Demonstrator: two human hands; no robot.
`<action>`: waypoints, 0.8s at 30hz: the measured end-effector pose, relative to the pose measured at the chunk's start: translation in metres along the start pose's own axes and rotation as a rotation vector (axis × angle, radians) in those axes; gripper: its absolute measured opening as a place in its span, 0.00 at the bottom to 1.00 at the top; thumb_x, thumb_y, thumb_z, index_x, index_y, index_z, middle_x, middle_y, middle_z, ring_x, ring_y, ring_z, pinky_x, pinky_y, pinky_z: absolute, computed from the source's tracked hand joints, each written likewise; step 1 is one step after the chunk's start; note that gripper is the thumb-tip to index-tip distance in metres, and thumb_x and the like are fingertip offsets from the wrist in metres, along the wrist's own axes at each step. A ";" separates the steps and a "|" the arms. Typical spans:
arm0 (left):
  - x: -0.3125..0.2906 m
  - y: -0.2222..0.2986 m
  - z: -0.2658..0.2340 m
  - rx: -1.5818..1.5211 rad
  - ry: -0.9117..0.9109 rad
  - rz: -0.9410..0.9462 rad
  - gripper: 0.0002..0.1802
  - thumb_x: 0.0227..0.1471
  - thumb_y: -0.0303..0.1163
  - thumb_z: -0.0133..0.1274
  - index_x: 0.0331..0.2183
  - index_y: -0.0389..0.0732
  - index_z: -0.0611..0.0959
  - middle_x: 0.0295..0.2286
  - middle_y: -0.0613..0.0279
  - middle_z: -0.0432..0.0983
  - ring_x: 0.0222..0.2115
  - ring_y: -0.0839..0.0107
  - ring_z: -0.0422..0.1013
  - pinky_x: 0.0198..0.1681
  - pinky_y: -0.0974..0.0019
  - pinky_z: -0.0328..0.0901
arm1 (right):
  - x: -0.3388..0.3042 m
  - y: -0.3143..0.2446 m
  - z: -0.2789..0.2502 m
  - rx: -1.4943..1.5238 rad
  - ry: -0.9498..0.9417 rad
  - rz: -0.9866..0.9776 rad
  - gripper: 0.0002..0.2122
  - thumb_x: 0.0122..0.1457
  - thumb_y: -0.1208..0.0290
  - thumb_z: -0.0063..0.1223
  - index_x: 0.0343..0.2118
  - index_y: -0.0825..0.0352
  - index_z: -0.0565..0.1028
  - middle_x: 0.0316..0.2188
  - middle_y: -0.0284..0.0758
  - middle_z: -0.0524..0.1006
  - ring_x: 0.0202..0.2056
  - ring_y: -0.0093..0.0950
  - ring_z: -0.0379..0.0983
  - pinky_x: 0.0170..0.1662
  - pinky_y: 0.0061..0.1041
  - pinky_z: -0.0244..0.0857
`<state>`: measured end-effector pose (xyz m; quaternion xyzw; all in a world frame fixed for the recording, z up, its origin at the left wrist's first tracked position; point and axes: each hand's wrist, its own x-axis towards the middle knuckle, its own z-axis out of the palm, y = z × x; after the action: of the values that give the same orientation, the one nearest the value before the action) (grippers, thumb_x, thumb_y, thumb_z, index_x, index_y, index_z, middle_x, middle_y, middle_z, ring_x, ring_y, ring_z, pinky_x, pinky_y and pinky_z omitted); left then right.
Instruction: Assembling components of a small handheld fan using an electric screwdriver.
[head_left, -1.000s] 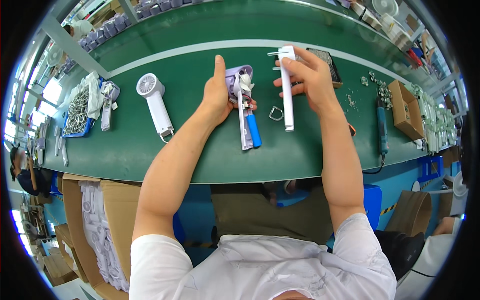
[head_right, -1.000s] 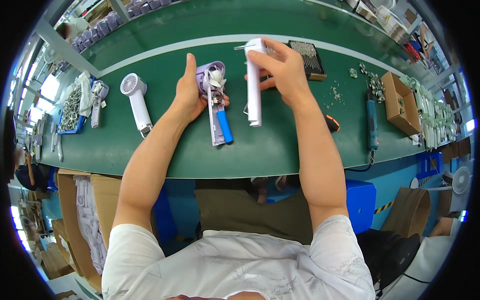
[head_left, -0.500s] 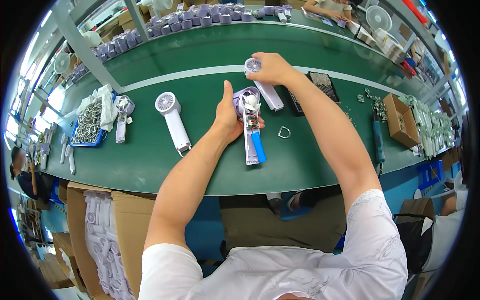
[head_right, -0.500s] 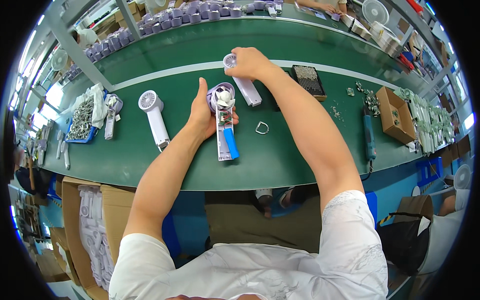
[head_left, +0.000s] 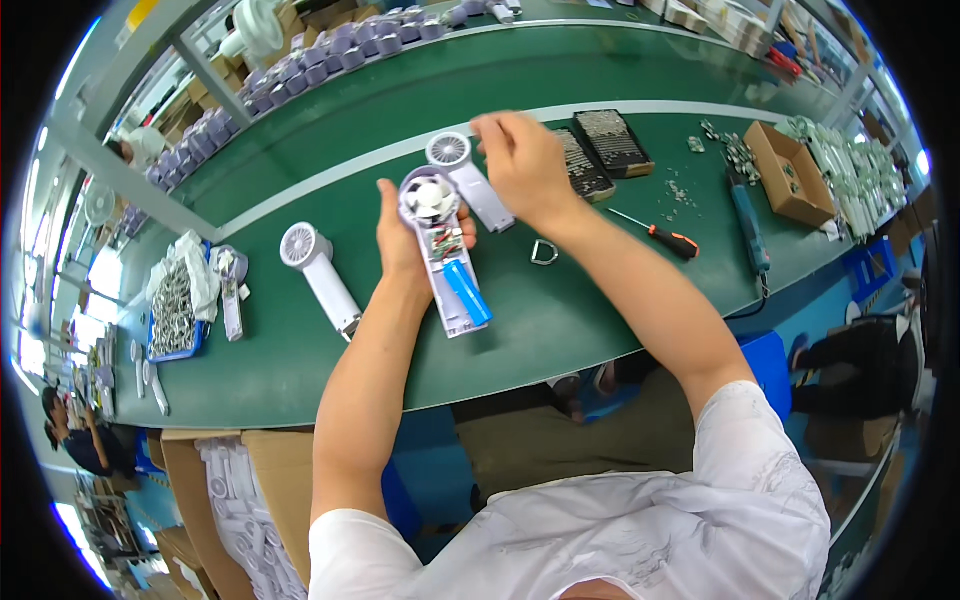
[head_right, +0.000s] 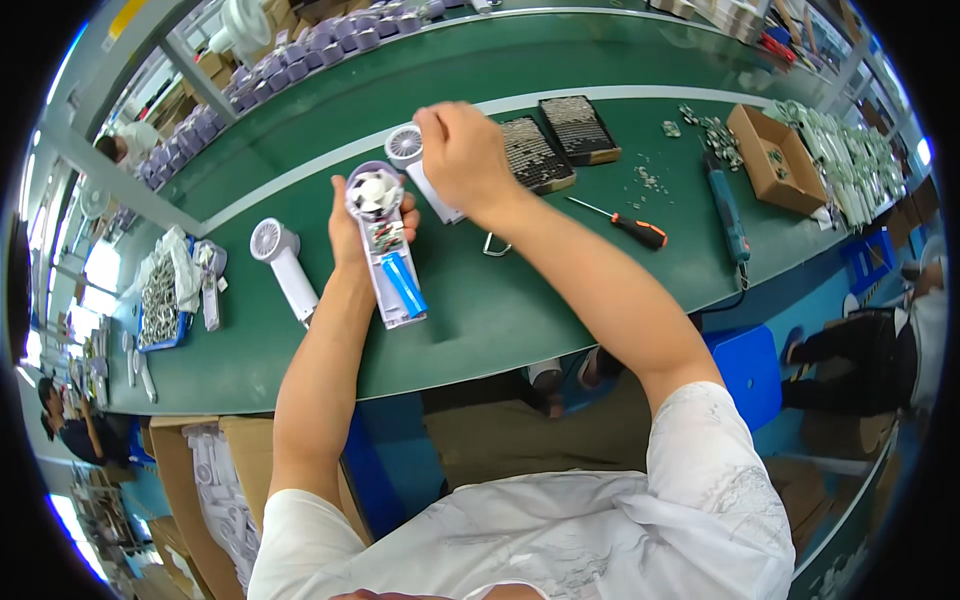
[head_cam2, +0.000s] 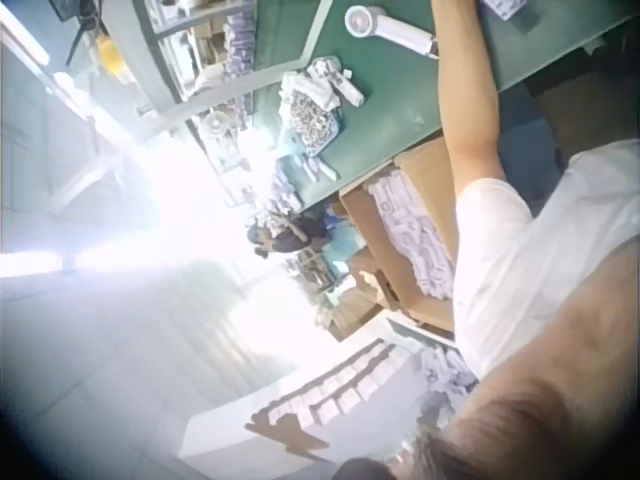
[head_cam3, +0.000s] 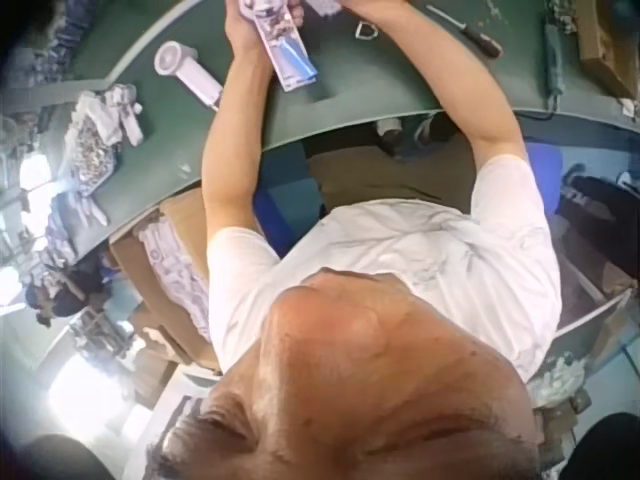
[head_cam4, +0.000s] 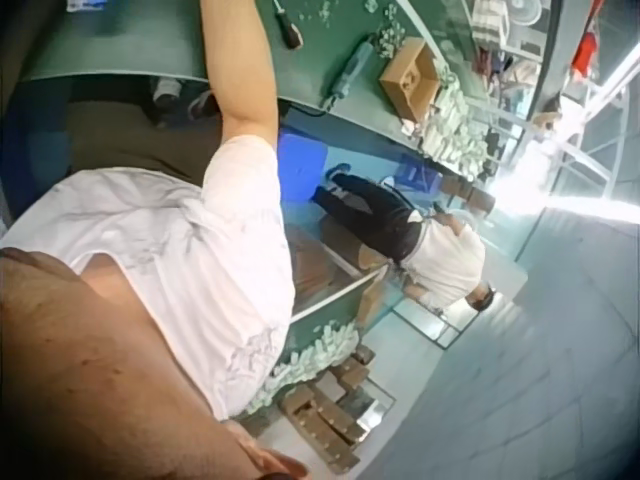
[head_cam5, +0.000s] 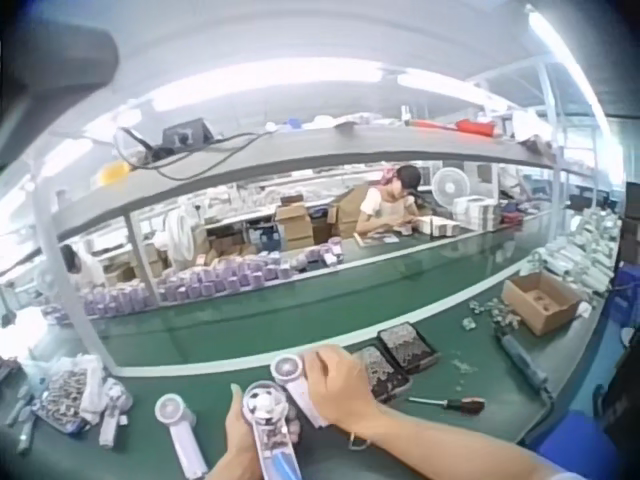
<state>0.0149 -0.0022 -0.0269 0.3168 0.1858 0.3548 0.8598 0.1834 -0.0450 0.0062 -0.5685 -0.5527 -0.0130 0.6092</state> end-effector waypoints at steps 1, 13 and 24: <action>0.000 0.000 -0.005 -0.021 -0.028 0.015 0.46 0.60 0.71 0.25 0.37 0.35 0.79 0.25 0.51 0.77 0.20 0.59 0.74 0.21 0.61 0.73 | -0.015 -0.002 -0.002 0.367 -0.055 0.311 0.15 0.66 0.62 0.47 0.32 0.69 0.79 0.25 0.41 0.79 0.32 0.34 0.78 0.37 0.30 0.71; -0.005 0.002 0.052 -0.059 -0.203 -0.092 0.40 0.62 0.61 0.39 0.47 0.27 0.76 0.41 0.38 0.75 0.19 0.68 0.68 0.15 0.71 0.68 | -0.060 -0.041 -0.001 1.495 -0.013 1.213 0.28 0.68 0.39 0.32 0.23 0.60 0.66 0.15 0.25 0.65 0.20 0.23 0.63 0.30 0.25 0.60; 0.003 -0.017 0.049 -0.162 -0.199 0.012 0.44 0.62 0.64 0.34 0.48 0.28 0.76 0.43 0.33 0.75 0.15 0.62 0.67 0.13 0.67 0.68 | -0.064 -0.030 0.002 1.414 -0.007 1.240 0.32 0.69 0.40 0.24 0.16 0.60 0.66 0.15 0.30 0.67 0.17 0.24 0.64 0.30 0.24 0.62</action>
<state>0.0522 -0.0293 -0.0027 0.2812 0.0685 0.3404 0.8947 0.1378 -0.0939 -0.0180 -0.2595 -0.0327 0.6542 0.7096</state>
